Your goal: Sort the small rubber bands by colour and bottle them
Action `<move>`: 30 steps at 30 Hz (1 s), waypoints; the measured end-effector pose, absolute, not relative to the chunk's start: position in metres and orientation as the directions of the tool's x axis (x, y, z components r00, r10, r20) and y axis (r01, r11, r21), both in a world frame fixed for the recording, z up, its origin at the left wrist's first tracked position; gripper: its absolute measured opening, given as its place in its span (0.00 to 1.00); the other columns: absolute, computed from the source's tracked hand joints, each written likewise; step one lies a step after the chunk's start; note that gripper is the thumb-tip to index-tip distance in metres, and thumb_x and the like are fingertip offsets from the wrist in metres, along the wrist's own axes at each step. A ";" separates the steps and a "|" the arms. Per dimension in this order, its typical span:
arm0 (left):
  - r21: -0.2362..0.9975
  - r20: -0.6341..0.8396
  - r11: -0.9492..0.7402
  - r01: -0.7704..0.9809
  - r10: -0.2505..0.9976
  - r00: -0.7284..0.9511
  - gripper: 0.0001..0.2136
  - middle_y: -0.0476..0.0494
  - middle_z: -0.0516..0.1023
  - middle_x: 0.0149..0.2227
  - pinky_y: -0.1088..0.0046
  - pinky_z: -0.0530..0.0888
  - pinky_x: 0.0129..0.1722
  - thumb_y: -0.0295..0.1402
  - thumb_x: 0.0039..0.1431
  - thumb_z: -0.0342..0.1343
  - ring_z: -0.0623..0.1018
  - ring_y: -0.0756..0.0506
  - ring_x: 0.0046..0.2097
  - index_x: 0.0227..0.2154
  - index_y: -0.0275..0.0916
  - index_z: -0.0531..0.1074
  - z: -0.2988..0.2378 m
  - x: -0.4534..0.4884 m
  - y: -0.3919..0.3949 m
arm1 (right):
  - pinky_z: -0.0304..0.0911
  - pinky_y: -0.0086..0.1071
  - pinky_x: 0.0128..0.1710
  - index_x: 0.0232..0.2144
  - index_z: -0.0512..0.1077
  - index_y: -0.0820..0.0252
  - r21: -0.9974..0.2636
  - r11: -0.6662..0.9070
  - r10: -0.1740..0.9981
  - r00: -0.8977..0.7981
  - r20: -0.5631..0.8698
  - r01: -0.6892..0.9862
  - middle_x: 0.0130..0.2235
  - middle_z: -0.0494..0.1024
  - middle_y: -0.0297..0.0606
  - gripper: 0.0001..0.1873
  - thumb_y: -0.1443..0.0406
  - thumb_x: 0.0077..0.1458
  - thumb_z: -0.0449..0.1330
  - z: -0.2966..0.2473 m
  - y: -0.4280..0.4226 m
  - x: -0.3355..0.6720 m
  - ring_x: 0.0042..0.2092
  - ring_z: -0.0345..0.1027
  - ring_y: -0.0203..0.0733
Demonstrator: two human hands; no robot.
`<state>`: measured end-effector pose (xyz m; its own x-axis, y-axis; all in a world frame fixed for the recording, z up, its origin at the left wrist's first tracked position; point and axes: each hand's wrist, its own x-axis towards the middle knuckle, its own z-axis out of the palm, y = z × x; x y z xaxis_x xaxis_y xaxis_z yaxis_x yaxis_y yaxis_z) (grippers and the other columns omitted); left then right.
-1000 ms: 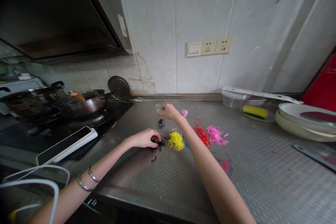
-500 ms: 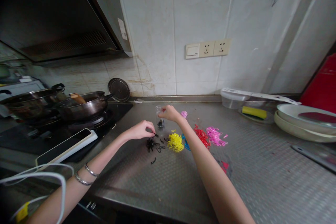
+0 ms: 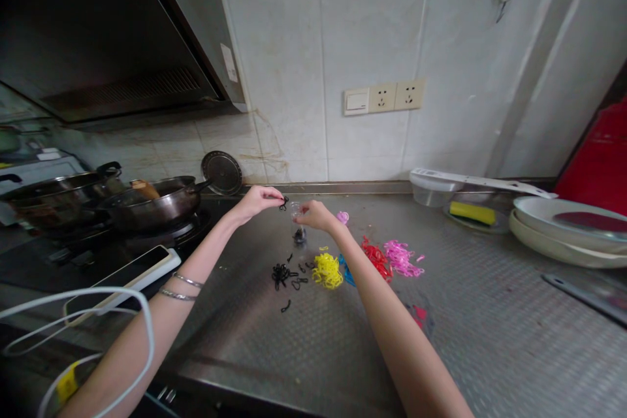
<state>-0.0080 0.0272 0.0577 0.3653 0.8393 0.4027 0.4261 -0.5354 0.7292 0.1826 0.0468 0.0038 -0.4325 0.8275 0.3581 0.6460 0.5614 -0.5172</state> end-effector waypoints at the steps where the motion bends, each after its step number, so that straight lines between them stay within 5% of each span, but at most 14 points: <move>1: 0.750 0.386 -0.515 0.415 0.850 0.358 0.10 0.42 0.76 0.30 0.71 0.67 0.37 0.34 0.42 0.59 0.73 0.48 0.34 0.28 0.32 0.75 0.058 -0.006 0.031 | 0.55 0.26 0.26 0.30 0.73 0.64 -0.517 0.563 0.827 -0.433 0.359 0.645 0.21 0.70 0.32 0.17 0.57 0.41 0.58 0.003 0.047 0.183 0.25 0.63 0.34; 13: 0.804 0.344 -0.457 0.381 0.880 0.329 0.12 0.40 0.77 0.31 0.71 0.67 0.38 0.34 0.41 0.59 0.73 0.48 0.34 0.30 0.31 0.75 0.050 0.013 0.055 | 0.57 0.26 0.29 0.30 0.73 0.64 -0.493 0.569 0.822 -0.434 0.369 0.658 0.27 0.73 0.36 0.16 0.57 0.42 0.58 0.003 0.048 0.183 0.30 0.65 0.36; 30: 0.679 0.356 -0.536 0.502 0.838 0.413 0.11 0.41 0.77 0.30 0.72 0.68 0.35 0.34 0.43 0.58 0.74 0.47 0.33 0.28 0.31 0.76 0.046 0.009 0.055 | 0.55 0.24 0.25 0.29 0.72 0.65 -0.516 0.563 0.826 -0.438 0.355 0.645 0.23 0.71 0.32 0.16 0.57 0.42 0.58 0.005 0.046 0.183 0.26 0.62 0.32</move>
<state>0.0094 0.0553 0.0465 0.4128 0.8383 0.3562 0.5021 -0.5357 0.6789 0.1827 0.0456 0.0051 -0.4376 0.8261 0.3550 0.6449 0.5634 -0.5164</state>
